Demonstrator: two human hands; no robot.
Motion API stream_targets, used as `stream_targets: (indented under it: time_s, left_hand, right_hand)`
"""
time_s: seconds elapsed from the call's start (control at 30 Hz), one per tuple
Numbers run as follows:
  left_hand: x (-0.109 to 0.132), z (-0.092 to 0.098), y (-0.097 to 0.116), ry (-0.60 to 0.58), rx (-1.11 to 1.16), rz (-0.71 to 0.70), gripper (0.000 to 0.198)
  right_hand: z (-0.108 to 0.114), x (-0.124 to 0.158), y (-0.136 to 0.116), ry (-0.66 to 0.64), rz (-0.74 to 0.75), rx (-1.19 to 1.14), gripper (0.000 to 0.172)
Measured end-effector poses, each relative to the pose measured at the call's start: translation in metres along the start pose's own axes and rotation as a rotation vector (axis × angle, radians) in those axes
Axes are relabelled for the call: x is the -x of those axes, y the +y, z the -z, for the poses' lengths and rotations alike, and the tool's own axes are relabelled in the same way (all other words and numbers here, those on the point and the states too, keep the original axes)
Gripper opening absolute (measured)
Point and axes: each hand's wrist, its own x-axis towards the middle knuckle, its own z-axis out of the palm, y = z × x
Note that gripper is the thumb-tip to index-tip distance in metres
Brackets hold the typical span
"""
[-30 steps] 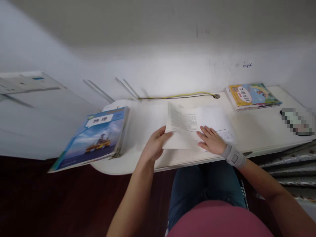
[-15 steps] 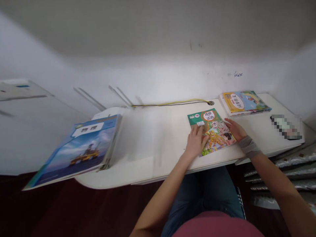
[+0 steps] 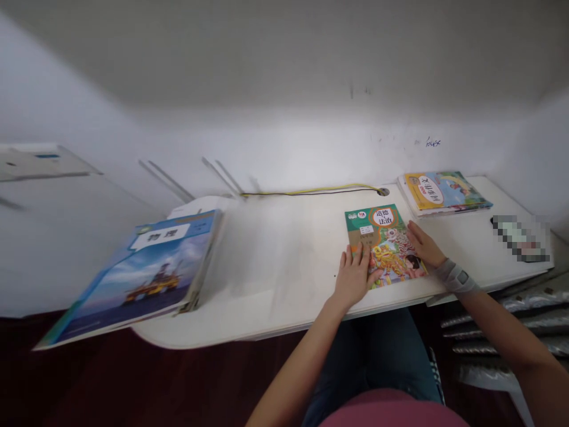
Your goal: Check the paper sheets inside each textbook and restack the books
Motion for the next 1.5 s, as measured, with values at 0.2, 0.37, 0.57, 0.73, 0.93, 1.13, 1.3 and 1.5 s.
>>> stream_targets:
  time_s: [0.2, 0.37, 0.57, 0.73, 0.93, 1.13, 1.3, 1.5]
  left_hand:
    - [0.001, 0.002, 0.002, -0.012, -0.002, 0.004, 0.072]
    - [0.0, 0.0, 0.002, -0.03, 0.042, 0.006, 0.073]
    - [-0.008, 0.015, -0.004, 0.048, 0.49, 0.028, 0.061]
    - [-0.023, 0.04, -0.025, 0.028, 1.309, 0.141, 0.052]
    - [-0.024, 0.035, -0.041, -0.022, 1.393, 0.286, 0.049]
    - [-0.005, 0.04, -0.062, 0.09, 0.405, -0.01, 0.054]
    - [0.017, 0.042, -0.115, 0.103, -0.117, 0.173, 0.064]
    - [0.024, 0.038, -0.138, 0.06, -0.062, 0.23, 0.065]
  right_hand:
    - [-0.002, 0.002, -0.006, 0.006, 0.084, 0.068, 0.07]
    - [0.007, 0.004, -0.02, 0.02, 0.097, -0.021, 0.071]
    - [0.006, -0.016, -0.075, -0.243, 0.262, -0.136, 0.056]
    - [-0.045, -0.03, -0.108, -0.305, 0.525, 0.121, 0.047]
    - [-0.077, -0.033, -0.106, -0.191, 0.547, 0.249, 0.046]
    - [-0.074, -0.027, -0.094, -0.24, 0.545, 0.349, 0.048]
    - [-0.092, -0.02, -0.105, -0.3, 0.608, 0.517, 0.041]
    - [-0.127, -0.019, -0.133, -0.363, 0.637, 0.71, 0.039]
